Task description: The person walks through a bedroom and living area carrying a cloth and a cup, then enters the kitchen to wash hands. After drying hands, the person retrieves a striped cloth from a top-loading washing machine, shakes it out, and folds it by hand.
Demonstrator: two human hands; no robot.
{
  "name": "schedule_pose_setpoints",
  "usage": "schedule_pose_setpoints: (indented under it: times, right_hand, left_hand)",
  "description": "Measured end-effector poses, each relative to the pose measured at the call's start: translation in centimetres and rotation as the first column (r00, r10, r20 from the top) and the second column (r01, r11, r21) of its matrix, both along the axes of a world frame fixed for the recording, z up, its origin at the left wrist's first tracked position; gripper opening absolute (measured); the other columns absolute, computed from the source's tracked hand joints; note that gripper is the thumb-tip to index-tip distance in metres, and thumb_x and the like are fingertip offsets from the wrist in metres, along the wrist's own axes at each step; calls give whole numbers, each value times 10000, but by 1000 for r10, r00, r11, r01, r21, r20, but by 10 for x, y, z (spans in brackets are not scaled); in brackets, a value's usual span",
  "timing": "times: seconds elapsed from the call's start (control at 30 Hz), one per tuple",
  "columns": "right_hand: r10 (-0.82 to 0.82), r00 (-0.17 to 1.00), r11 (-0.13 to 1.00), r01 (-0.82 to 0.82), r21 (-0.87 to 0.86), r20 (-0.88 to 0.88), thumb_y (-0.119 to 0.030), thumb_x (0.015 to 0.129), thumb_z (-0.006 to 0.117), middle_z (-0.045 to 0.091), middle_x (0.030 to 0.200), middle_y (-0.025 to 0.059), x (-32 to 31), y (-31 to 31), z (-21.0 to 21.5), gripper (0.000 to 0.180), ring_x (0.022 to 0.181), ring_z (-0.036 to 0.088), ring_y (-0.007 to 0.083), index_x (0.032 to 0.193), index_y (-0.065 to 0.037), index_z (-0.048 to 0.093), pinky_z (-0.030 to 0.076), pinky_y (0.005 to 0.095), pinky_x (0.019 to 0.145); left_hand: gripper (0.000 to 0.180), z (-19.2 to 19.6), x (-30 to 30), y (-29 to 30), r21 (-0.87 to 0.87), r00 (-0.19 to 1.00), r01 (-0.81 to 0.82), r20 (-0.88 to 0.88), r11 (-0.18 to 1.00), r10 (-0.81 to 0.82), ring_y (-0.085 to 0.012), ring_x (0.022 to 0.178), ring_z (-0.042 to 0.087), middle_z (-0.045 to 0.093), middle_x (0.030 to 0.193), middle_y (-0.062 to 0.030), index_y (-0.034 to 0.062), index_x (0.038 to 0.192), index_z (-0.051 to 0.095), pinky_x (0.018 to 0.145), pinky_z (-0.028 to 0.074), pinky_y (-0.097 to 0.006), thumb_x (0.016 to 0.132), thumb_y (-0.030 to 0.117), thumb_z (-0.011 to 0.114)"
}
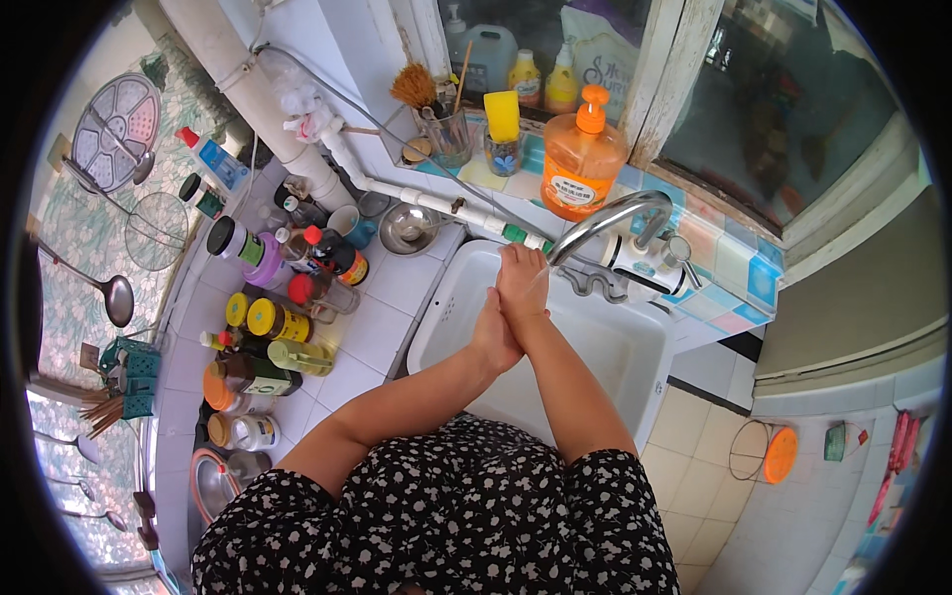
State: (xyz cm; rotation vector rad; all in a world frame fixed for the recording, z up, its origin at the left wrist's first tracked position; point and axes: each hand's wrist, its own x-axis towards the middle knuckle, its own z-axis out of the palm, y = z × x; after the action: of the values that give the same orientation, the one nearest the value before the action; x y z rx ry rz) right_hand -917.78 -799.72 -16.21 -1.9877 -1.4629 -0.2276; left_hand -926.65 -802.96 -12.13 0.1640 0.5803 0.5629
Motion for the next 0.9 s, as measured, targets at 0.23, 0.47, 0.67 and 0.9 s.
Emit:
schedule_pose_setpoints:
  times: [0.23, 0.47, 0.67, 0.9]
  right_hand:
    - [-108, 907, 963, -6, -268, -408, -285, 944, 434, 400, 1413, 115, -40, -26, 1, 428, 1315, 368, 292, 1319, -82, 469, 239, 498, 1092]
    - [-155, -174, 975, 132, -179, -973, -451, 972, 412, 460, 1309, 127, 8, -29, 15, 570, 1111, 462, 219, 1400, -81, 341, 392, 357, 943]
    - [128, 253, 990, -94, 108, -959, -569, 926, 434, 237, 1520, 125, -76, -53, 78, 807, 1405, 197, 261, 1474, -26, 194, 156, 363, 1134]
    - [-49, -370, 977, 175, -122, -928, -507, 907, 528, 482, 1250, 144, 5, -40, 10, 684, 1089, 476, 252, 1376, -41, 351, 394, 397, 929]
  left_hand:
    - [527, -27, -8, 65, -128, 980, 129, 167, 983, -107, -220, 1148, 494, 551, 1183, -20, 140, 1195, 508, 1007, 380, -434, 971, 552, 268]
    - [594, -10, 18, -16, 269, 885, 276, -445, 923, -135, -181, 1289, 355, 369, 1443, -20, 139, 1451, 309, 1060, 289, -352, 995, 519, 270]
    - [718, -34, 13, 50, 400, 942, 133, -334, 907, 10, -198, 1371, 249, 293, 1496, -40, 123, 1454, 290, 1120, 172, -367, 931, 612, 329]
    - [520, -14, 29, -6, 288, 837, 294, -538, 911, -100, -252, 1265, 406, 397, 1418, -147, 69, 1397, 386, 1035, 329, -337, 986, 388, 376]
